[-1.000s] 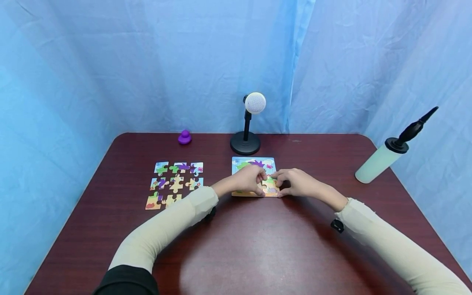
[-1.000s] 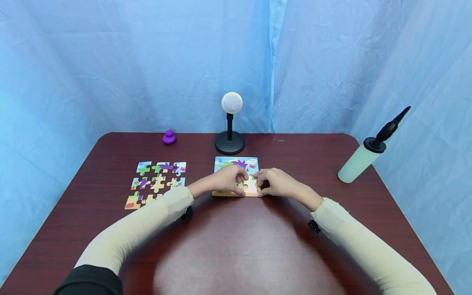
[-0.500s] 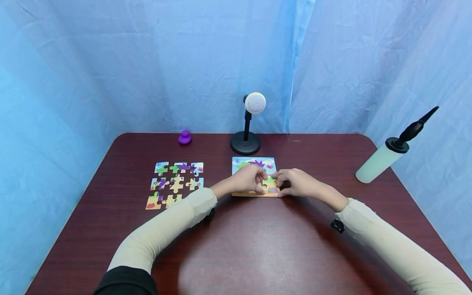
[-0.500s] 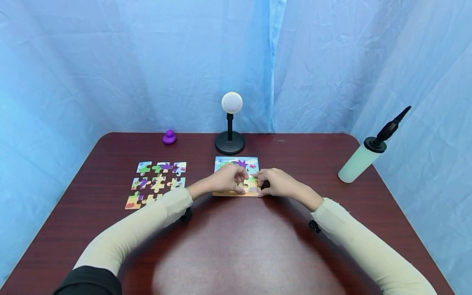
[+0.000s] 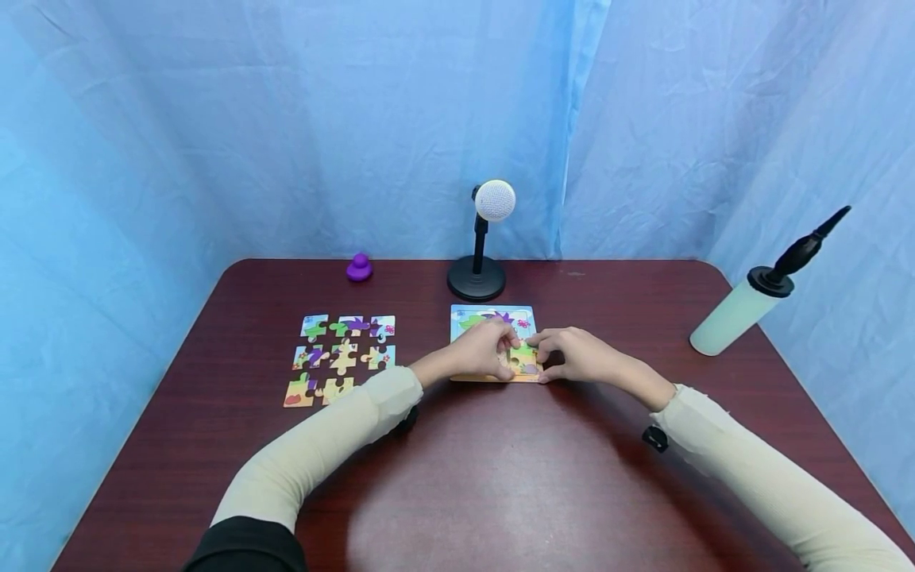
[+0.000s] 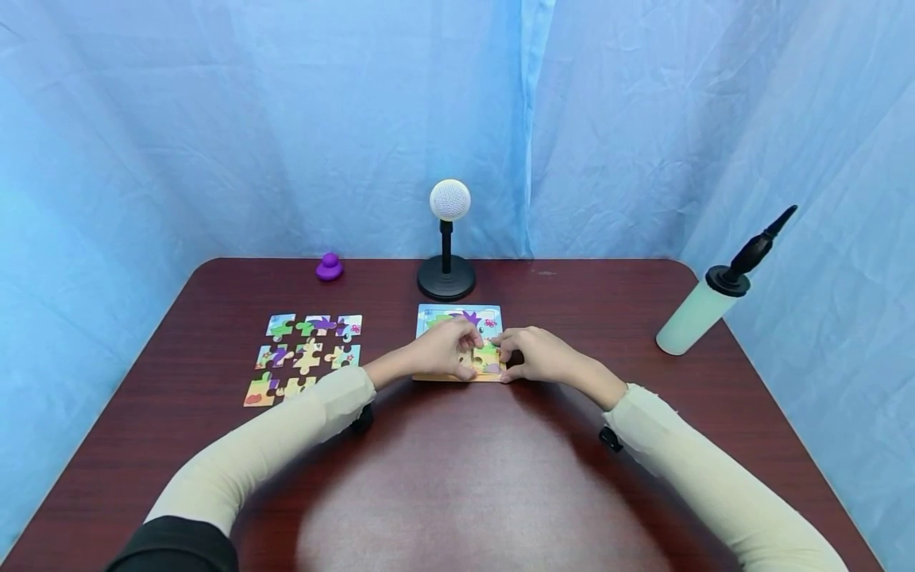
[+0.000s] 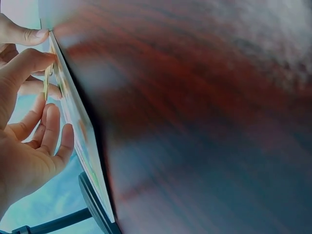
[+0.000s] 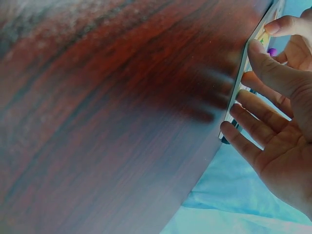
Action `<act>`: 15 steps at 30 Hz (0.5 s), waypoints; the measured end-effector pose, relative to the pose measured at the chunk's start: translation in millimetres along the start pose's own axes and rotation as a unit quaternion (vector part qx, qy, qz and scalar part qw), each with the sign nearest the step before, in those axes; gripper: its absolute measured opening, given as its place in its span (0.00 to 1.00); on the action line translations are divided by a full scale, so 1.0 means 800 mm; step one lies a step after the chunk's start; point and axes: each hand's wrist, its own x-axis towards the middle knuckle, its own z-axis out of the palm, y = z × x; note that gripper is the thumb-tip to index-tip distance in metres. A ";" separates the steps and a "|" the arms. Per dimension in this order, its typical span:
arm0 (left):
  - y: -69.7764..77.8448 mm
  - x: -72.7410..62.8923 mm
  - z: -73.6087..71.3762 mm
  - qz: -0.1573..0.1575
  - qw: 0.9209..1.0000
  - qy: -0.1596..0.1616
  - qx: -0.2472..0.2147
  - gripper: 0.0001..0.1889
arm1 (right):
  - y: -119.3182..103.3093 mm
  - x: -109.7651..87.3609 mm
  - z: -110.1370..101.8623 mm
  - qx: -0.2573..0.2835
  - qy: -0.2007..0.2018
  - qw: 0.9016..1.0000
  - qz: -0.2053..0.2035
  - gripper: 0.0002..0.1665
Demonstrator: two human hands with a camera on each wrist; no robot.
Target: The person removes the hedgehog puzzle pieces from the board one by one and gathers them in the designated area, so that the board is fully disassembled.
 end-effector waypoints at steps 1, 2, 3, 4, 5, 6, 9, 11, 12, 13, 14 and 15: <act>-0.001 0.000 0.001 0.001 1.000 0.001 0.005 0.22 | 0.000 0.000 0.000 0.001 0.000 1.000 0.001 0.08; -0.002 0.000 0.001 0.003 1.000 0.003 0.008 0.22 | -0.001 0.000 0.000 0.001 0.000 1.000 0.001 0.08; -0.003 0.000 0.002 0.004 1.000 0.005 0.011 0.22 | -0.001 0.000 -0.001 0.002 0.000 1.000 0.001 0.08; -0.004 -0.001 0.002 0.005 1.000 0.007 0.011 0.21 | -0.001 0.000 0.000 0.001 0.000 1.000 0.001 0.08; -0.005 -0.001 0.003 0.006 1.000 0.009 0.011 0.21 | -0.001 0.000 0.000 0.002 0.000 1.000 0.001 0.08; -0.006 -0.001 0.004 0.007 1.000 0.011 0.012 0.21 | -0.001 0.000 0.000 0.001 0.001 1.000 0.000 0.08; -0.010 -0.001 0.005 0.011 1.000 0.014 0.012 0.20 | 0.000 0.001 0.000 0.002 0.002 1.000 -0.003 0.09; -0.011 -0.002 0.006 0.012 1.000 0.014 0.012 0.20 | 0.001 0.001 0.001 0.004 0.003 1.000 -0.003 0.09; -0.012 -0.002 0.006 0.013 1.000 0.013 0.013 0.20 | 0.001 0.001 0.001 0.001 0.003 1.000 -0.006 0.09; -0.012 -0.002 0.006 0.014 1.000 0.013 0.015 0.21 | 0.001 0.001 0.002 0.001 0.003 1.000 -0.006 0.09; -0.013 -0.002 0.007 0.016 1.000 0.013 0.017 0.21 | 0.002 0.001 0.002 0.000 0.003 1.000 -0.005 0.09; -0.013 -0.003 0.007 0.017 1.000 0.012 0.018 0.21 | 0.002 0.002 0.002 0.003 0.003 1.000 -0.002 0.09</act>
